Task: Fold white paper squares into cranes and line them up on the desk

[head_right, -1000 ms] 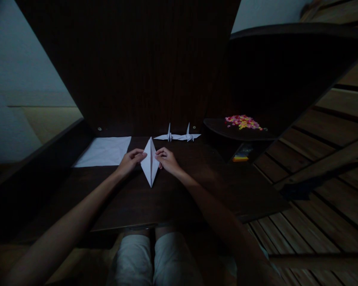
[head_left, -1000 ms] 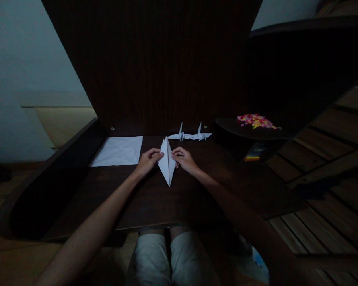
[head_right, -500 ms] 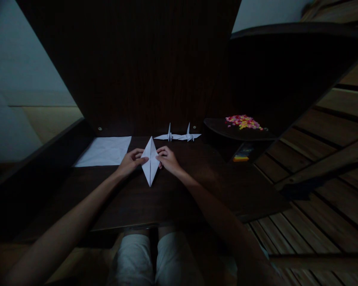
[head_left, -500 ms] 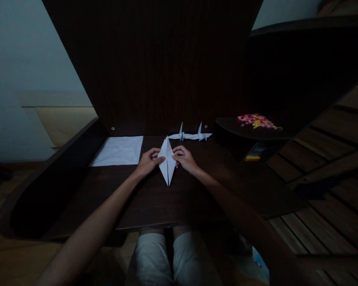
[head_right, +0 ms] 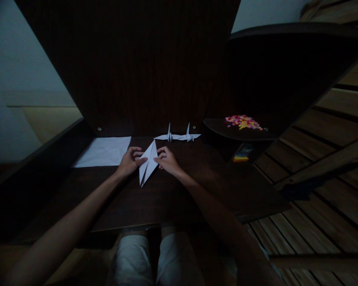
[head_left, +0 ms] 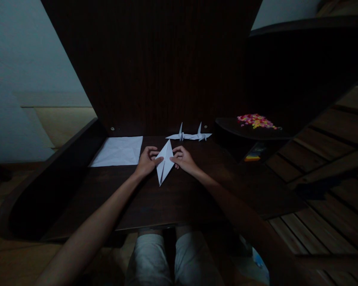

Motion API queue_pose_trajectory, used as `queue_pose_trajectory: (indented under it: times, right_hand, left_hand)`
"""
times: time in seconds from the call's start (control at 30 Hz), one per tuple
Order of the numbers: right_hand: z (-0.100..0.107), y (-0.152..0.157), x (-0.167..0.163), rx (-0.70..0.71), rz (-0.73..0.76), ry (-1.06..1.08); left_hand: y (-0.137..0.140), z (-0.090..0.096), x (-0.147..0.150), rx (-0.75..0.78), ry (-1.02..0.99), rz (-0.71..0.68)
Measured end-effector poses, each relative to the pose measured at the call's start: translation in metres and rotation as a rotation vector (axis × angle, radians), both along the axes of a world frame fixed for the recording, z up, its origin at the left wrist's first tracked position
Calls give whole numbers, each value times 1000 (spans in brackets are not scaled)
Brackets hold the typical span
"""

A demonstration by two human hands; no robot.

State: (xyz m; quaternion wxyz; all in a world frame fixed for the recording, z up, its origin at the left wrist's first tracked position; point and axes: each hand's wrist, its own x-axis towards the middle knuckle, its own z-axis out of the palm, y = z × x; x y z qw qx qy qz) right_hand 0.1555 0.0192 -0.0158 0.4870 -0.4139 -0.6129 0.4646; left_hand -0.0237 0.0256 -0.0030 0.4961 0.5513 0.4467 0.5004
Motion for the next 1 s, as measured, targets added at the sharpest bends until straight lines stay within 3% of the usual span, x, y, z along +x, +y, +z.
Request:
queue_pose_trajectory:
  times: [0.1, 0.23, 0.43, 0.67, 0.8, 1.0]
  right_hand:
    - [-1, -1, 0, 31, -15, -78]
    - [-1, -1, 3, 157, -75, -279]
    - [1, -3, 4, 272, -116, -568]
    - [2, -8, 3, 500, -92, -862]
    - [1, -9, 2, 582, -63, -898]
    - [1, -8, 3, 573, -26, -911]
  left_hand:
    - [-1, 1, -2, 19, 73, 42]
    - [0, -4, -6, 16, 227, -1]
    - [3, -14, -6, 197, 374, -66]
    - [-7, -5, -5, 307, 520, -121]
    - [-10, -2, -3, 398, 614, -110]
    - [-12, 0, -2, 436, 636, -142]
